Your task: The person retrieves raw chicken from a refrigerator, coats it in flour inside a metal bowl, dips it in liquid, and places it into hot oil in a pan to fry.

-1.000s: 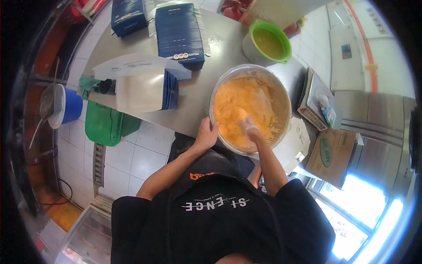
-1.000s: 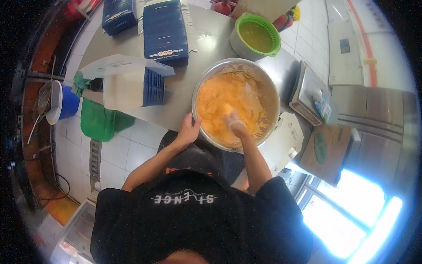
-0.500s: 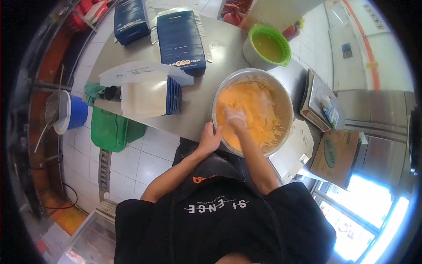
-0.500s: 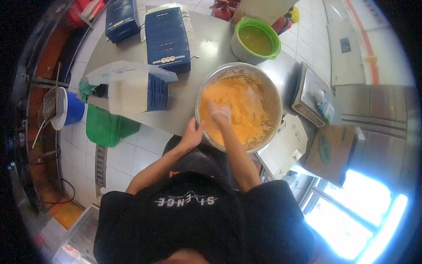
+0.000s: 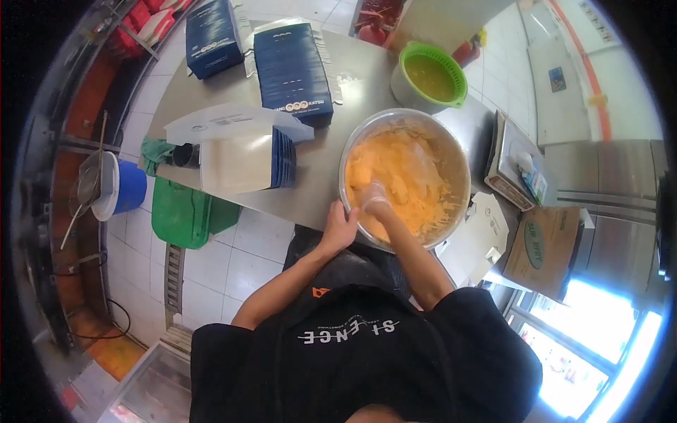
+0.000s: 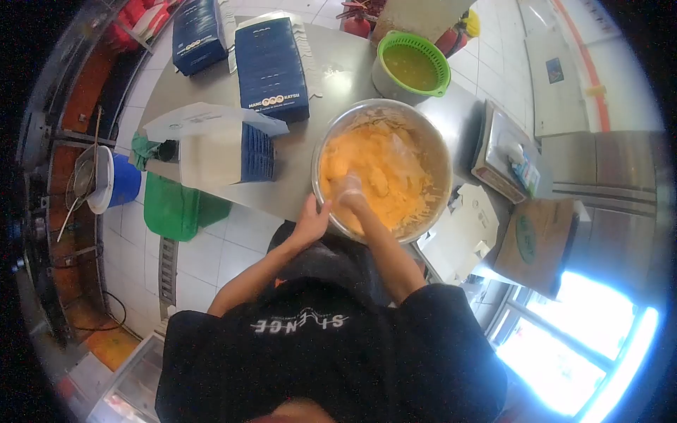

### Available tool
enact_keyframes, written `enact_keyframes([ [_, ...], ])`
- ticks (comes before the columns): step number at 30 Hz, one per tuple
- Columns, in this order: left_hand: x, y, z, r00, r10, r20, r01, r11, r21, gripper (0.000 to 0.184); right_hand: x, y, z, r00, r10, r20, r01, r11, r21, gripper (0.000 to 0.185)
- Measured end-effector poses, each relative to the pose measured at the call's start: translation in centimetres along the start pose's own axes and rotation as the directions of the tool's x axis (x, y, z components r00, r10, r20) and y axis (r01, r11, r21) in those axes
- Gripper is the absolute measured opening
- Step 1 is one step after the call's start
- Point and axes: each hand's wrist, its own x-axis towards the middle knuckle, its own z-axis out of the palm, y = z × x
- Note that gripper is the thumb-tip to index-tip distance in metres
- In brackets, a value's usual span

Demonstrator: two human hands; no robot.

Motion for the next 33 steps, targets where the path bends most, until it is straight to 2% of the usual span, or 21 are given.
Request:
enact_keyframes([
  [1,0.1,-0.1,-0.1,0.998,-0.038,0.04,0.04,0.998,-0.044,0.03,0.0,-0.1,-1.1,0.982,0.028,0.186,-0.055,0.989,0.141,0.064],
  [2,0.3,-0.3,-0.2,0.994,-0.074,0.078,0.081,0.993,-0.091,0.031,0.4,1.1,-2.1,0.982,0.024,0.187,-0.051,0.989,0.141,0.064],
  [3,0.3,-0.5,-0.1,0.994,-0.078,0.073,0.085,0.992,-0.094,0.031,0.5,2.6,-3.9,0.933,-0.23,0.275,0.222,0.973,0.057,0.061],
  [5,0.2,-0.8,0.1,0.996,-0.066,0.057,0.068,0.997,-0.045,0.032,0.4,2.1,-5.1,0.798,-0.458,0.391,0.499,0.867,-0.004,0.058],
  [7,0.1,-0.5,0.0,0.997,-0.064,0.042,0.066,0.996,-0.051,0.032,-2.2,-4.4,-7.0,0.949,-0.026,0.314,0.112,0.959,-0.259,0.05],
  [8,0.0,-0.3,0.0,0.998,-0.053,0.035,0.055,0.997,-0.055,0.033,-1.7,-3.9,-4.7,0.949,-0.023,0.313,0.109,0.96,-0.259,0.05],
  [10,0.2,-0.6,0.2,0.999,-0.044,0.031,0.045,0.999,-0.029,0.033,0.4,-1.5,0.8,0.943,-0.104,0.317,0.289,0.73,-0.62,0.042],
  [11,0.2,-0.9,0.2,0.999,-0.04,0.026,0.04,0.999,-0.003,0.033,0.0,-1.2,0.2,0.942,-0.106,0.319,0.292,0.729,-0.619,0.042],
  [12,-0.1,-0.7,0.0,0.999,-0.045,0.025,0.045,0.999,-0.004,0.033,-0.9,-0.2,-0.8,0.983,-0.09,0.159,0.12,0.973,-0.195,0.039],
  [14,0.0,-0.1,-0.2,0.996,-0.073,0.044,0.073,0.997,-0.001,0.034,-1.0,1.2,-3.1,1.0,0.004,0.027,-0.012,0.956,0.294,0.037],
  [17,-0.1,-0.2,0.0,0.999,-0.039,0.015,0.039,0.999,-0.028,0.034,-0.2,1.4,-3.8,0.926,-0.233,0.298,0.238,0.971,0.021,0.035],
  [19,0.0,0.2,-0.2,0.998,-0.058,0.027,0.058,0.998,-0.009,0.034,-0.4,-0.5,-1.6,0.841,-0.373,0.391,0.517,0.767,-0.38,0.032],
  [20,0.0,0.4,-0.2,0.996,-0.078,0.036,0.078,0.997,0.012,0.033,-0.9,-0.9,-0.7,0.847,-0.365,0.386,0.507,0.773,-0.381,0.032],
  [21,0.1,0.1,0.0,0.996,-0.073,0.043,0.072,0.997,0.014,0.033,-1.4,-1.2,0.4,0.948,-0.296,0.117,0.318,0.884,-0.342,0.031],
  [23,0.2,-1.0,0.1,0.993,-0.091,0.072,0.098,0.991,-0.091,0.032,-1.3,-0.4,1.3,0.973,-0.177,-0.15,0.138,0.961,-0.239,0.03],
  [24,0.0,-0.8,0.0,0.993,-0.093,0.07,0.099,0.991,-0.094,0.032,-0.9,1.5,0.8,0.984,-0.132,-0.118,0.135,0.991,0.015,0.029],
  [26,-0.2,-0.3,0.1,0.998,-0.059,-0.014,0.059,0.998,0.034,0.037,0.0,3.9,-0.1,0.991,-0.115,-0.065,0.128,0.96,0.25,0.028],
  [27,-0.5,-0.3,0.1,0.997,-0.069,-0.022,0.069,0.997,0.026,0.037,-0.6,3.4,-1.8,0.952,-0.256,0.166,0.273,0.958,-0.091,0.032],
  [28,-0.3,-0.2,0.0,0.998,-0.069,0.003,0.069,0.998,0.004,0.037,-0.9,2.5,-3.3,0.86,-0.296,0.415,0.458,0.806,-0.375,0.037],
  [32,0.0,-0.3,0.2,0.999,-0.051,0.0,0.051,0.999,-0.016,0.033,-3.2,-1.1,-1.3,0.868,-0.104,0.487,0.333,0.848,-0.413,0.041],
  [33,0.2,-0.3,0.3,0.999,-0.044,0.009,0.045,0.999,-0.014,0.033,-2.9,-0.6,0.3,0.971,-0.089,0.221,0.135,0.97,-0.204,0.043],
])
